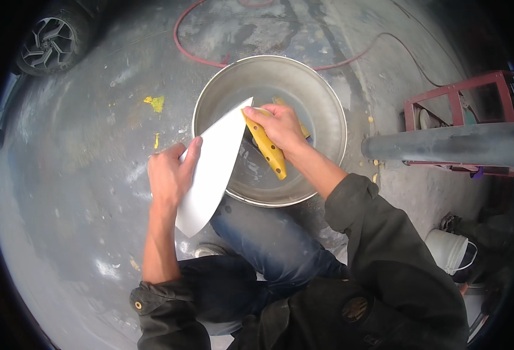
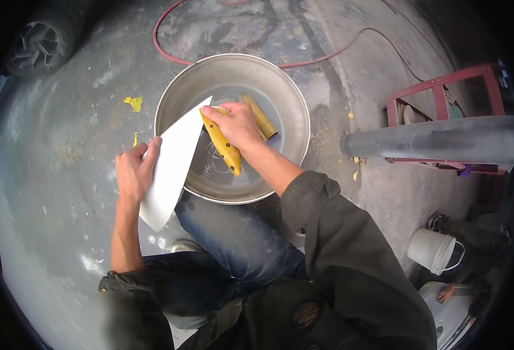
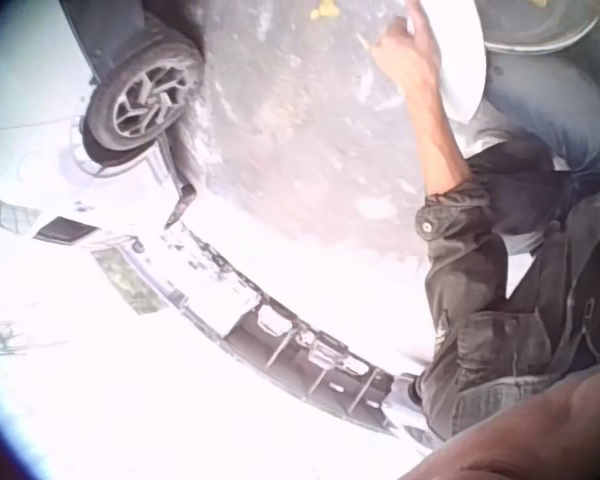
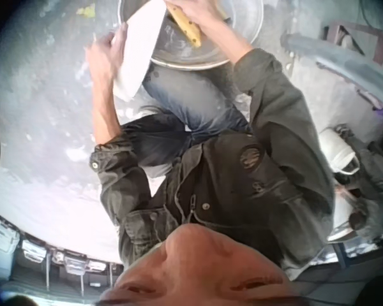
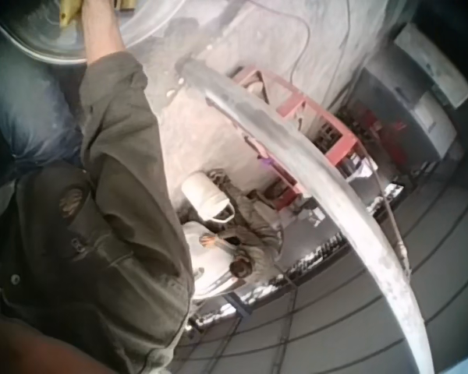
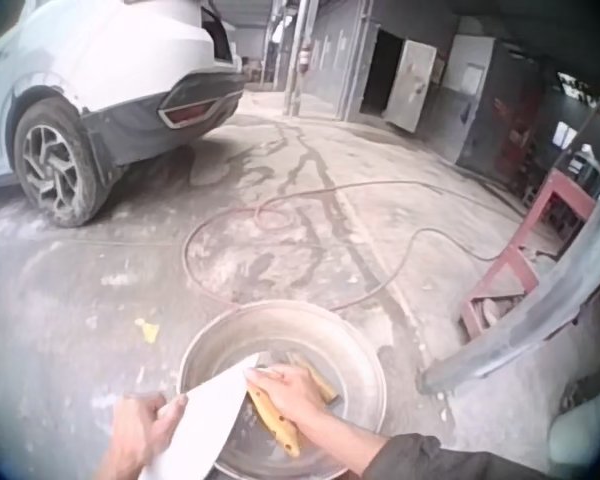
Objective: The person sits on the floor and sands a white car part using a yellow sanding block. They repeatedly dip the block into a bucket of water and continue sanding the surface. Later, they switch to a black sanding block to continue the process.
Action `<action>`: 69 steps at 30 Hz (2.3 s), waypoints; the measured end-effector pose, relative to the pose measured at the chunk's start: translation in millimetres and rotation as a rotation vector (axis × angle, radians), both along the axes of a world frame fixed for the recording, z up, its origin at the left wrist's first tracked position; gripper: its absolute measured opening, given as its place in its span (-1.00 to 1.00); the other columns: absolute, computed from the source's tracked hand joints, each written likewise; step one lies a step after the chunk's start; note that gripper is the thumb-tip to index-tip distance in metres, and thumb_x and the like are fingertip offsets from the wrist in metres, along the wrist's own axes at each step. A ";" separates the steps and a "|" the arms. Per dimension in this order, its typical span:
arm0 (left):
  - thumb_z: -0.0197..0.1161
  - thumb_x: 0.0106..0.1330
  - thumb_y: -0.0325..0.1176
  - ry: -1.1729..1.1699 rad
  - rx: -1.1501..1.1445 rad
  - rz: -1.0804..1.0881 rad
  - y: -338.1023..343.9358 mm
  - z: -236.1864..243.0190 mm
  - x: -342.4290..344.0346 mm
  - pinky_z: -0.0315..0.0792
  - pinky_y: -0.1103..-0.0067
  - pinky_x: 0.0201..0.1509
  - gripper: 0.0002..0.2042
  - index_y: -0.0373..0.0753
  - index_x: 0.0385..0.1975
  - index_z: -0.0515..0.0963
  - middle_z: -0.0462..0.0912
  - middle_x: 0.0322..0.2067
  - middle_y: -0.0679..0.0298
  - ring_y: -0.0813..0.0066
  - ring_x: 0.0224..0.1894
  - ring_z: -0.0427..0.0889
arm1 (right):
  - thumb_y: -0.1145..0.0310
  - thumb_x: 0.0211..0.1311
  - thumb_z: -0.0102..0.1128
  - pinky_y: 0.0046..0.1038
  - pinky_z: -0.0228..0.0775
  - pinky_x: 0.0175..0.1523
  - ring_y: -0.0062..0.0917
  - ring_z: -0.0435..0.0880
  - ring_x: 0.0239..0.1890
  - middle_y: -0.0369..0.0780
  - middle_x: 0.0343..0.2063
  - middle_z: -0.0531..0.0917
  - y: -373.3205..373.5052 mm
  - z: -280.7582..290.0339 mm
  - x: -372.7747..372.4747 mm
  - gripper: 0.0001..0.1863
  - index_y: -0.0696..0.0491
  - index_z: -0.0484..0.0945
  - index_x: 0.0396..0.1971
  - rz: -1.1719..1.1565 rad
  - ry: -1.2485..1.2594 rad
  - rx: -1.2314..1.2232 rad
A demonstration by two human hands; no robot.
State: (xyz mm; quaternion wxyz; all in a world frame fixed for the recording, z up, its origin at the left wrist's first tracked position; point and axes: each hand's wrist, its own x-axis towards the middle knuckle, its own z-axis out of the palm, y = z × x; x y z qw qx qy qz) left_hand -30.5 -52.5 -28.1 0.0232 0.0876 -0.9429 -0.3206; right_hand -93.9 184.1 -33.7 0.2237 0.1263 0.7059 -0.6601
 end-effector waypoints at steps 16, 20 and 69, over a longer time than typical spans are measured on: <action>0.38 0.34 0.02 0.012 -0.049 0.016 -26.9 11.9 53.5 0.28 0.32 -0.58 -0.46 -0.36 -0.70 0.53 0.29 -0.83 -0.01 0.07 -0.76 0.25 | 0.08 0.26 0.45 -0.49 0.38 -0.35 -0.66 0.57 -0.50 -0.28 -0.59 0.64 -20.2 -10.3 22.8 -0.60 0.19 0.70 -0.44 0.125 0.105 0.131; 0.37 0.34 0.01 0.008 -0.061 0.013 -25.5 15.4 55.1 0.27 0.32 -0.59 -0.46 -0.36 -0.70 0.52 0.28 -0.82 -0.01 0.08 -0.76 0.22 | 0.09 0.22 0.47 -0.46 0.40 -0.39 -0.62 0.59 -0.53 -0.23 -0.61 0.65 -21.5 -13.0 12.7 -0.59 0.20 0.70 -0.48 -0.001 0.075 0.064; 0.38 0.33 0.03 0.003 -0.080 0.015 -20.6 18.4 48.5 0.29 0.31 -0.55 -0.45 -0.36 -0.69 0.54 0.31 -0.83 0.01 0.07 -0.74 0.25 | 0.12 0.13 0.52 -0.50 0.41 -0.40 -0.64 0.61 -0.55 -0.23 -0.63 0.68 -13.8 -13.0 41.7 -0.62 0.20 0.74 -0.45 0.295 0.348 0.217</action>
